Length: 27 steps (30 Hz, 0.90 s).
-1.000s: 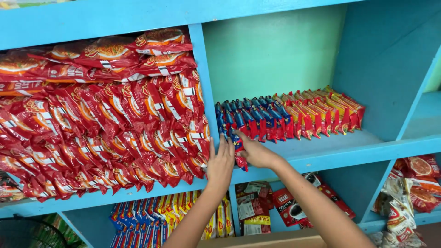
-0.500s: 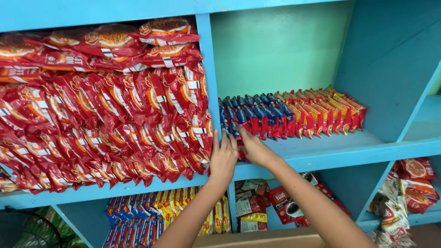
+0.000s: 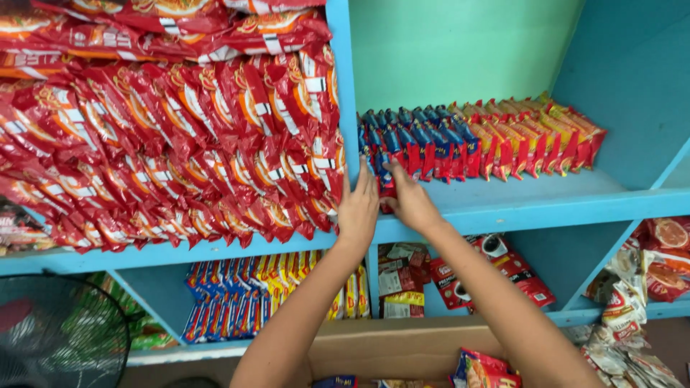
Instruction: Transfer snack packets from a floor pile and a shipping box onto store shelves.
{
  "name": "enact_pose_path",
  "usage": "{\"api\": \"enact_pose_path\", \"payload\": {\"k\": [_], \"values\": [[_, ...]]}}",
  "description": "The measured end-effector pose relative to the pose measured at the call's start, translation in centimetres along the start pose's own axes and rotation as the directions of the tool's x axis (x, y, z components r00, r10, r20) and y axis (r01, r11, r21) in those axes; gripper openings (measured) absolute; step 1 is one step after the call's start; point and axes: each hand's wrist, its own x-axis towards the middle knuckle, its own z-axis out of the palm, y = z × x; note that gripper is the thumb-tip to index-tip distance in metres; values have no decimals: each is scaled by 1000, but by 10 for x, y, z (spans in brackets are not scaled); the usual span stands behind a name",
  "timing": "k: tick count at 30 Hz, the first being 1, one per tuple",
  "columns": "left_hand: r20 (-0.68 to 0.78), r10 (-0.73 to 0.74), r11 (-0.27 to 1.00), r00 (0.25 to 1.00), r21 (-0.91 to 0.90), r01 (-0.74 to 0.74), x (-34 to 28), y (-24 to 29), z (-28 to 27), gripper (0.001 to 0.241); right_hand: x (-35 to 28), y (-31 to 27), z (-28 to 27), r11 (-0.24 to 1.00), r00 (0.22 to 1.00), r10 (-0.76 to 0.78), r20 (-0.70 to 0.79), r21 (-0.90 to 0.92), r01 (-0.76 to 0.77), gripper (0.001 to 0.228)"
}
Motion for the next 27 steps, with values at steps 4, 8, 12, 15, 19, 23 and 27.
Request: {"api": "enact_pose_path", "payload": {"k": [4,8,12,15,19,23,27], "values": [[-102,-7,1000,995,-3,6,-6,-5,-1,74,-3,-17,-17,998,998,10,54,54,-13,85],[-169,15,988,985,-146,-40,-18,-11,-12,70,0,-17,-17,986,979,146,142,56,-155,100],[-264,-64,860,962,-503,-81,-49,-8,-24,57,7,-4,-7,978,980,169,100,106,-180,107],[-312,-126,660,942,-735,-155,-85,-5,-26,38,-13,2,3,968,989,19,-149,252,20,94],[-183,-53,461,982,-877,-138,-134,14,21,20,-75,15,32,955,929,4,-370,277,106,67],[61,234,280,970,-960,-7,-208,66,93,10,-165,30,69,968,993,69,-91,247,-45,22],[216,643,314,735,-949,4,-283,117,123,15,-262,61,108,996,884,-7,468,85,-36,23]]}}
